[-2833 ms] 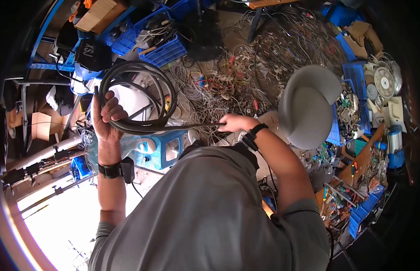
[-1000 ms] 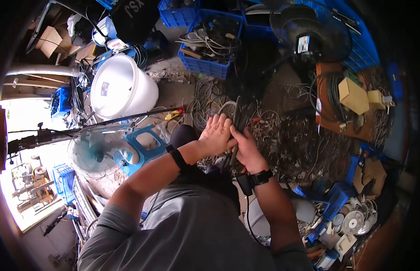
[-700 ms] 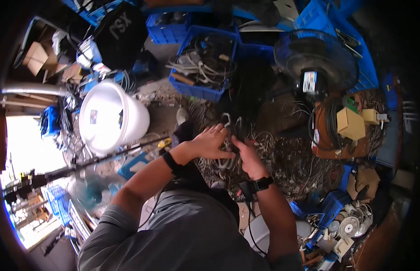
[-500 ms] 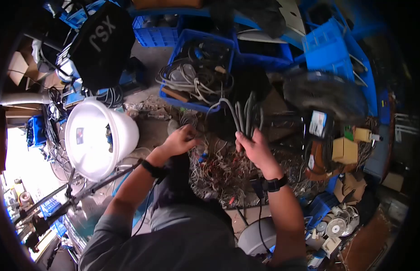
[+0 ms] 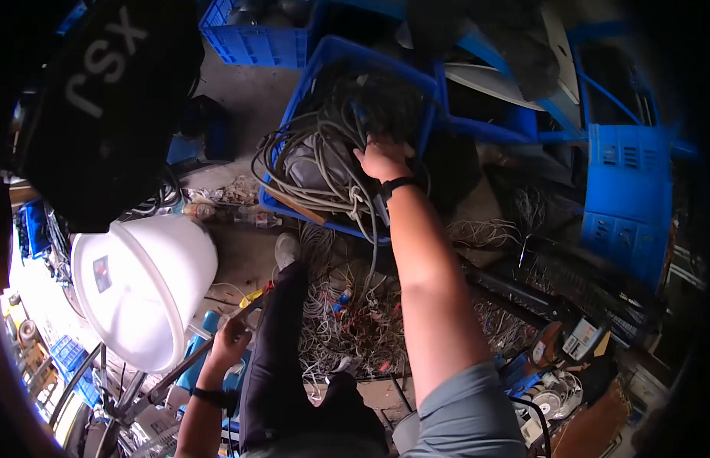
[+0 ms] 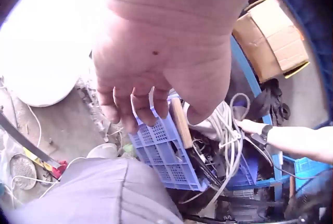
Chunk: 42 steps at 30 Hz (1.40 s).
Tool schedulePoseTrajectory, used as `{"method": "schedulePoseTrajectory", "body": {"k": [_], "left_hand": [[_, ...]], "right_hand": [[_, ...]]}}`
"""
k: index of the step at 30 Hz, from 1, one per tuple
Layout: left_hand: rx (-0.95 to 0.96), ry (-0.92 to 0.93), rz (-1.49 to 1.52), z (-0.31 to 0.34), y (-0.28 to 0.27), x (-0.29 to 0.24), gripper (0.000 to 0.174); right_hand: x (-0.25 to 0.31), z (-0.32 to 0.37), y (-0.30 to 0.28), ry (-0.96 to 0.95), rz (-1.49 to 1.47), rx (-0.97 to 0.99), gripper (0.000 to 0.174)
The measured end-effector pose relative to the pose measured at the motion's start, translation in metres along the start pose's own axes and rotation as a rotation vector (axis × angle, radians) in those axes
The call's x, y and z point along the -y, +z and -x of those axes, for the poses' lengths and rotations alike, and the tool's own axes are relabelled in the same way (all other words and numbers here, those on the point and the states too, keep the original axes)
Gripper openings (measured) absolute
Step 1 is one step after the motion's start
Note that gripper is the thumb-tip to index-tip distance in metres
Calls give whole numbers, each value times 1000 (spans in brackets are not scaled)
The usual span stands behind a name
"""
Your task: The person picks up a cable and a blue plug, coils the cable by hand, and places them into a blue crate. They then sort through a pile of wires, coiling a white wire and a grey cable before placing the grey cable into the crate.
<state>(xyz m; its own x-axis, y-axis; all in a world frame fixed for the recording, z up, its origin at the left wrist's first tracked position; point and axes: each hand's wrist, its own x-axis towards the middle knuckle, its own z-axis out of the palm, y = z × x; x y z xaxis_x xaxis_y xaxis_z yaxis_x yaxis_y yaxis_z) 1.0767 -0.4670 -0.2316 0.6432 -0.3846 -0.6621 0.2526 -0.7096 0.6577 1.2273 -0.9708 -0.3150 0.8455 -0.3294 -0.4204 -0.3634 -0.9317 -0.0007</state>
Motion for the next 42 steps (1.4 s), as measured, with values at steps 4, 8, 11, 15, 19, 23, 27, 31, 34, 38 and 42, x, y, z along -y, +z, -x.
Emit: {"method": "schedulePoseTrajectory", "body": {"k": [4,8,11,15,19,23,27,31,34,38,42], "left_hand": [[16,-89,67,-11,-11,35,24],[37,-87,106,-24,-4,50,23],[51,-74,130,-33,7,39,22],[62,-42,119,-34,11,8,22],[99,-19,84,-30,20,14,22],[80,-52,142,-19,27,32,21],[80,-86,111,-7,25,55,19],[25,-71,46,-5,14,53,16],[6,-96,34,-5,10,61,16],[-65,-68,-34,9,15,53,18],[-121,-49,-46,46,36,72,20]], "right_hand": [[7,-24,4,205,18,361,69],[-14,-22,-2,-35,-697,-109,42],[-20,-35,-29,94,-728,-179,35],[-34,-48,-131,156,-1094,-392,17],[-86,-86,-184,486,-1342,-439,18],[-124,-86,-166,543,-636,-41,21],[-124,-59,-69,375,-632,366,17],[-60,8,-25,303,-181,142,34],[-17,90,9,207,-265,-249,28],[-4,223,57,33,-545,-327,19],[-19,385,114,196,-681,-190,21]]}}
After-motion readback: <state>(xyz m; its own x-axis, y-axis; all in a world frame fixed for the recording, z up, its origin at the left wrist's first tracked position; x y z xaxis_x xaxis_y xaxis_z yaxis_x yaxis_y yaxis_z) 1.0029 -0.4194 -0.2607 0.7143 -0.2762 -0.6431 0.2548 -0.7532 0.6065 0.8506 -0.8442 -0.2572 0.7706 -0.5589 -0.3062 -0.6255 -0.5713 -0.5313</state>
